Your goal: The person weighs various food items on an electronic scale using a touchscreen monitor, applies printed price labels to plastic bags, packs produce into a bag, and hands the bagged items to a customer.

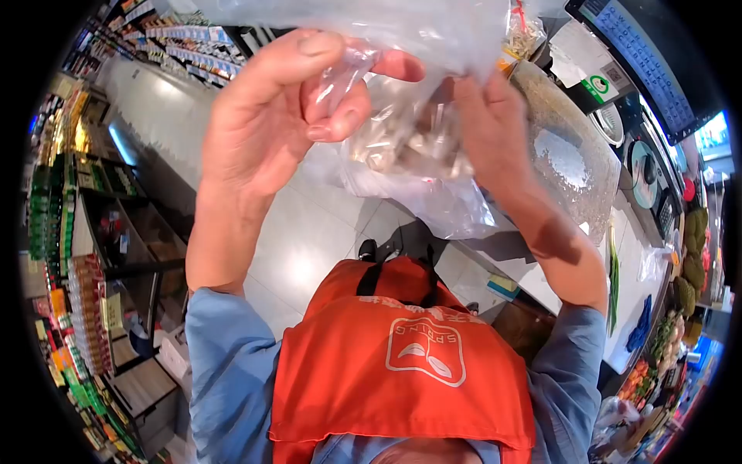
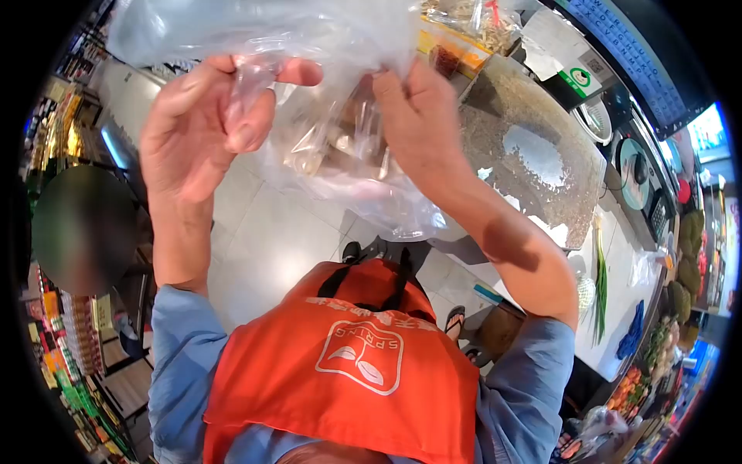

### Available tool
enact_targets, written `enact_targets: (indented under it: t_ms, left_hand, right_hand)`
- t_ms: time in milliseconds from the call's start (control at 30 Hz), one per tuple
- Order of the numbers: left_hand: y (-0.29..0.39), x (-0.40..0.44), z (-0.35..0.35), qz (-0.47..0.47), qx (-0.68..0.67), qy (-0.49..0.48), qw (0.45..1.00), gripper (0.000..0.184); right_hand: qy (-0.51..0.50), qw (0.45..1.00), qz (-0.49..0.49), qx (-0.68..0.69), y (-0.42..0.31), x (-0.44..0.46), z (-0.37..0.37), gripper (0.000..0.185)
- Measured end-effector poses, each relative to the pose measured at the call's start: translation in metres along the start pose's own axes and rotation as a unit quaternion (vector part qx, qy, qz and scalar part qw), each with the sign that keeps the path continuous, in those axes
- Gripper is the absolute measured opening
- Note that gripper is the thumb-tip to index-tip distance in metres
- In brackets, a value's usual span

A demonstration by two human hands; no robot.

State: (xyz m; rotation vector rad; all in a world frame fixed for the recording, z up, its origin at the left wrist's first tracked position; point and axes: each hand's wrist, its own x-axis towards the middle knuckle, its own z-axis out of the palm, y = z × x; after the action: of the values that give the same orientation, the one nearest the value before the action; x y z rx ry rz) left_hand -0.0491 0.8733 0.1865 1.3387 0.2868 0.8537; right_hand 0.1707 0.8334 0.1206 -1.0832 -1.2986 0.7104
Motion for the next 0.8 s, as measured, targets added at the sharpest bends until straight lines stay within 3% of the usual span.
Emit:
enact_targets:
  t_ms: [167,200,300,333,433,500,533,567,600,633,667,700,733,767,800]
  left_hand:
    - [-0.025,0.017,-0.035,-0.058,-0.007,0.045,0.997,0.03]
    - [-0.024,0.021,-0.036,-0.068,-0.07,0.043,0.994,0.014]
    - [-0.029,0.032,-0.048,-0.038,0.014,-0.014,0.999,0.028]
    - [-0.03,0.034,-0.052,-0.052,0.025,0.001,0.998,0.031]
    - [-0.037,0.034,-0.066,-0.043,-0.004,0.005,0.999,0.035]
    - [-0.036,0.032,-0.073,-0.062,0.017,0.026,0.998,0.041]
    - [-0.034,0.029,-0.07,-0.07,0.045,0.082,0.993,0.047]
    - [-0.035,0.024,-0.078,-0.062,-0.053,0.045,0.996,0.047]
    - [-0.034,0.025,-0.1,-0.089,-0.072,0.016,0.993,0.049]
    - [-0.038,0.028,-0.109,-0.082,-0.068,0.034,0.994,0.054]
    - [-0.036,0.03,-0.112,-0.086,-0.099,0.007,0.991,0.057]
    - [-0.023,0.016,-0.113,-0.104,-0.131,0.034,0.985,0.055]
    - [-0.017,0.021,-0.113,-0.098,-0.145,-0.082,0.981,0.052]
    - [-0.012,0.022,-0.111,-0.124,-0.174,-0.102,0.972,0.038]
    - [-0.009,0.022,-0.103,-0.106,-0.146,-0.084,0.98,0.036]
  right_hand:
    - [0.054,0.992,0.089,0.066,0.06,0.002,0.047,0.018]
    - [0.072,0.988,0.12,0.071,0.066,0.002,0.057,0.019]
    - [0.097,0.984,0.122,0.084,0.085,-0.001,0.092,0.023]
    - [0.07,0.979,0.168,0.09,0.08,-0.001,0.096,0.024]
    - [-0.051,0.987,0.142,-0.047,0.095,0.003,0.118,0.023]
    - [-0.145,0.979,0.141,-0.015,0.089,0.009,0.12,0.024]
    - [-0.153,0.981,-0.048,-0.111,0.124,0.015,0.139,0.023]
    - [-0.109,0.943,-0.233,-0.212,0.161,0.021,0.158,0.022]
    - [-0.123,0.949,-0.245,-0.154,0.179,0.027,0.17,0.024]
    - [-0.225,0.97,0.022,-0.091,0.148,0.027,0.156,0.026]
    - [-0.293,0.942,-0.074,-0.143,0.188,0.036,0.173,0.029]
    - [-0.32,0.913,-0.111,-0.227,0.198,0.033,0.181,0.029]
    - [-0.343,0.875,-0.152,-0.305,0.206,0.029,0.191,0.031]
    - [-0.287,0.918,-0.079,-0.261,0.2,0.02,0.186,0.034]
    - [-0.232,0.95,-0.011,-0.207,0.189,0.008,0.189,0.038]
